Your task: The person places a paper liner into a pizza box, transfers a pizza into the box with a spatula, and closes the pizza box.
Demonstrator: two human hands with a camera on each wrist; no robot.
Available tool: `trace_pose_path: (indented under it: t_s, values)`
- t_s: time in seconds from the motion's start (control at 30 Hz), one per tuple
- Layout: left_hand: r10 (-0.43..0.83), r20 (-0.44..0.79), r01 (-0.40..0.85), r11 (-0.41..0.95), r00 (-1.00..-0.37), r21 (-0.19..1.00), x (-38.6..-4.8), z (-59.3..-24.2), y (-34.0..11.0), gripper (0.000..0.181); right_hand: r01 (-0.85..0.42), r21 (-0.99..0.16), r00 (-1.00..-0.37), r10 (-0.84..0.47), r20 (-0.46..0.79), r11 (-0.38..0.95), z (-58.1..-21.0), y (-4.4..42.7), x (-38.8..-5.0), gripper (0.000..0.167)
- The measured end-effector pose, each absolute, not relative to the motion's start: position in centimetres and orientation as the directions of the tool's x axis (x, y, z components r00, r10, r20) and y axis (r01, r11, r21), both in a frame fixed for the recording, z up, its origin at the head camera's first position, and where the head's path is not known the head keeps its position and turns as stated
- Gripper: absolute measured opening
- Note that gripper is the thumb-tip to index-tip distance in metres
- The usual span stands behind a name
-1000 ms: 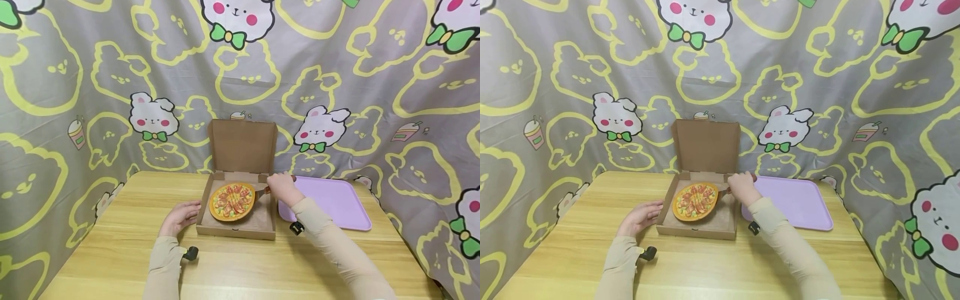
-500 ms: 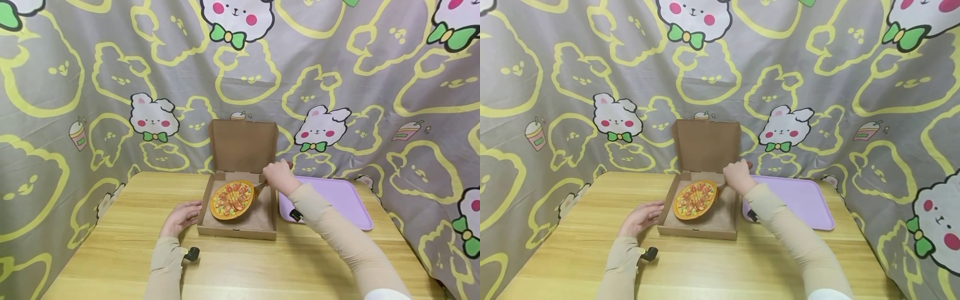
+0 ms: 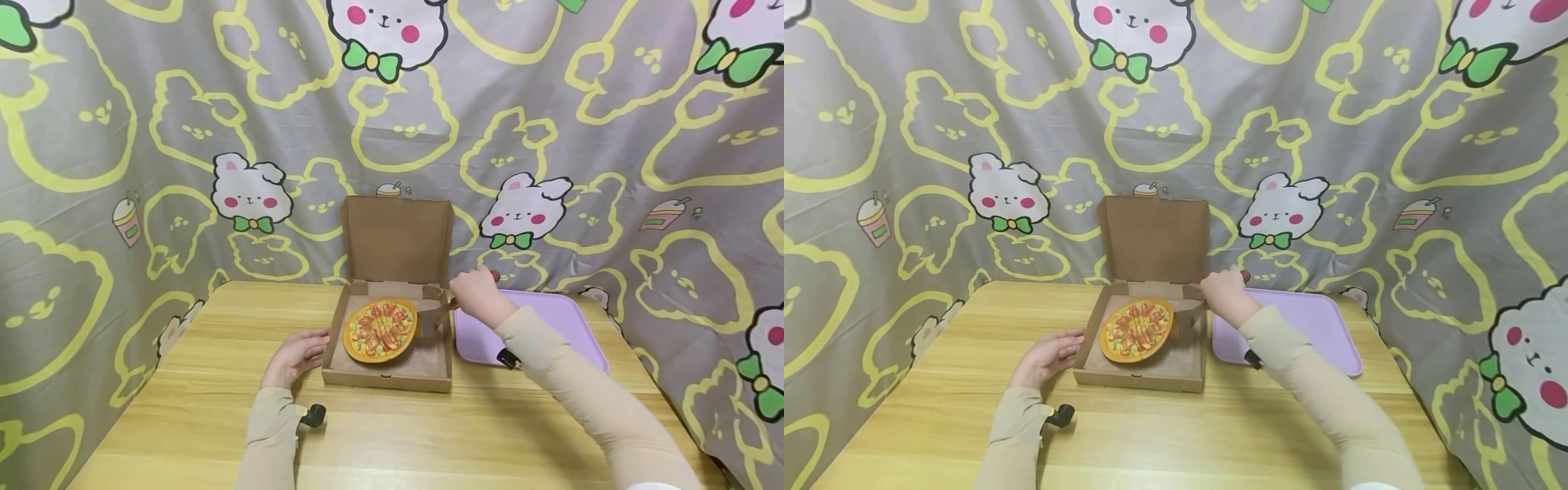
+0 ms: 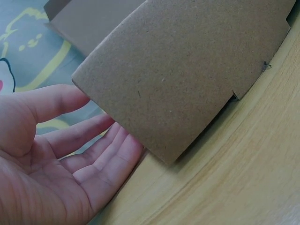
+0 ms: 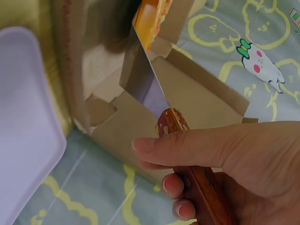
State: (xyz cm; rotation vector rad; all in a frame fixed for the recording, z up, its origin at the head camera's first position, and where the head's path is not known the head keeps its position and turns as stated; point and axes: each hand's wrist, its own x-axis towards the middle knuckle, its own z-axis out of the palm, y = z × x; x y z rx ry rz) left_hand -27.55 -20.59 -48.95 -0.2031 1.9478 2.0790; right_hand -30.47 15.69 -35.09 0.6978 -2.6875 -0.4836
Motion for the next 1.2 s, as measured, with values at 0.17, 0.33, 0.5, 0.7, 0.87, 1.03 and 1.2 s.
trace_pose_path:
  t_s: [0.17, 0.33, 0.5, 0.7, 0.87, 1.03, 1.2]
  values:
    - [0.112, -0.289, -0.295, -0.044, -0.951, 0.954, -27.5, -49.0, -20.7, 0.055, -0.41, 0.391, -0.827, -0.516, 0.223, 0.824, -35.6, 17.4, -30.3, 0.017]
    - [0.111, -0.286, -0.292, -0.043, -0.952, 0.955, -27.4, -49.0, -20.6, 0.055, -0.415, 0.384, -0.819, -0.522, 0.238, 0.825, -35.9, 19.0, -30.3, 0.019]
    - [0.109, -0.289, -0.295, -0.048, -0.951, 0.954, -27.5, -49.0, -20.6, 0.054, -0.418, 0.391, -0.815, -0.529, 0.236, 0.82, -36.0, 20.2, -30.5, 0.02]
    - [0.107, -0.289, -0.295, -0.048, -0.951, 0.954, -27.5, -49.2, -20.7, 0.054, -0.434, 0.389, -0.815, -0.539, 0.216, 0.813, -35.3, 21.3, -30.6, 0.022]
    - [0.104, -0.289, -0.294, -0.036, -0.952, 0.955, -27.4, -49.0, -20.7, 0.054, -0.43, 0.406, -0.811, -0.543, 0.218, 0.806, -34.4, 22.2, -30.3, 0.022]
    - [0.101, -0.279, -0.283, -0.023, -0.955, 0.959, -27.3, -48.9, -20.7, 0.054, -0.418, 0.411, -0.829, -0.525, 0.191, 0.81, -33.6, 22.9, -30.0, 0.02]
    - [0.096, -0.286, -0.29, -0.023, -0.953, 0.957, -27.2, -48.8, -20.7, 0.054, -0.399, 0.409, -0.847, -0.5, 0.18, 0.821, -33.2, 23.8, -29.8, 0.016]
